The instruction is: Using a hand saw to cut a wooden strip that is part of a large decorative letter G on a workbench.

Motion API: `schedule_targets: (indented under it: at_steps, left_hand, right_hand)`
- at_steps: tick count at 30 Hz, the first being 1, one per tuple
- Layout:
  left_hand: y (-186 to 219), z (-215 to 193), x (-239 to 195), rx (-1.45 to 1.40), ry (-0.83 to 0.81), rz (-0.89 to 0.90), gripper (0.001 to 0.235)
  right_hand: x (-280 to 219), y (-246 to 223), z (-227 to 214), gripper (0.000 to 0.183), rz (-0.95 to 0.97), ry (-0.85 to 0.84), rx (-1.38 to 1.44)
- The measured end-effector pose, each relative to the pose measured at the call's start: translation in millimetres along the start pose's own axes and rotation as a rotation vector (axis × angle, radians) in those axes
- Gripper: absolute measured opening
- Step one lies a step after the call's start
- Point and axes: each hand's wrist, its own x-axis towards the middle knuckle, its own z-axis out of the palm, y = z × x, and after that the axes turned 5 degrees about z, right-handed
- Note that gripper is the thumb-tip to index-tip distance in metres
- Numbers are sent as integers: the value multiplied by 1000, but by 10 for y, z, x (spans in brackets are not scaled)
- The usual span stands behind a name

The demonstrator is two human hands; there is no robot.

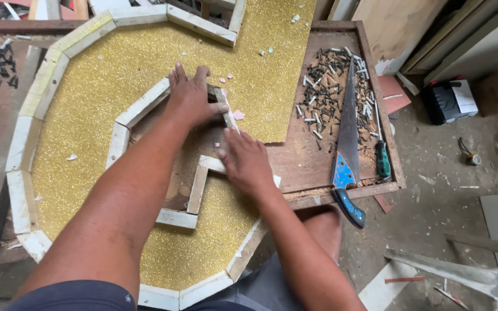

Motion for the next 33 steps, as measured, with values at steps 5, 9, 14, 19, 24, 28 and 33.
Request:
schedule_targets:
  at_steps: [5,9,14,19,24,28,33]
  left_hand:
    - [26,-1,39,9,-30,-52,92]
    - [-18,83,79,0,17,-53,87]
    - [-137,151,153,18,48,11,93]
    - [-176,205,210,48,39,35,90]
    - [-125,161,213,87,27,27,87]
    - [-18,23,96,63,-3,-9,86]
    - [-30,24,103,66,-4,-14,86]
  right_hand:
    - [673,424,107,45,54,322,319]
    - [1277,539,123,31,-65,537,337]
    - [1837,423,53,29,16,389,283]
    - [2042,281,25,12,103,236,235]
    - [2128,319,182,10,185,237,290]
    - [1909,231,-42,16,257,349,446]
    - [1833,190,-127,12,178,260,495]
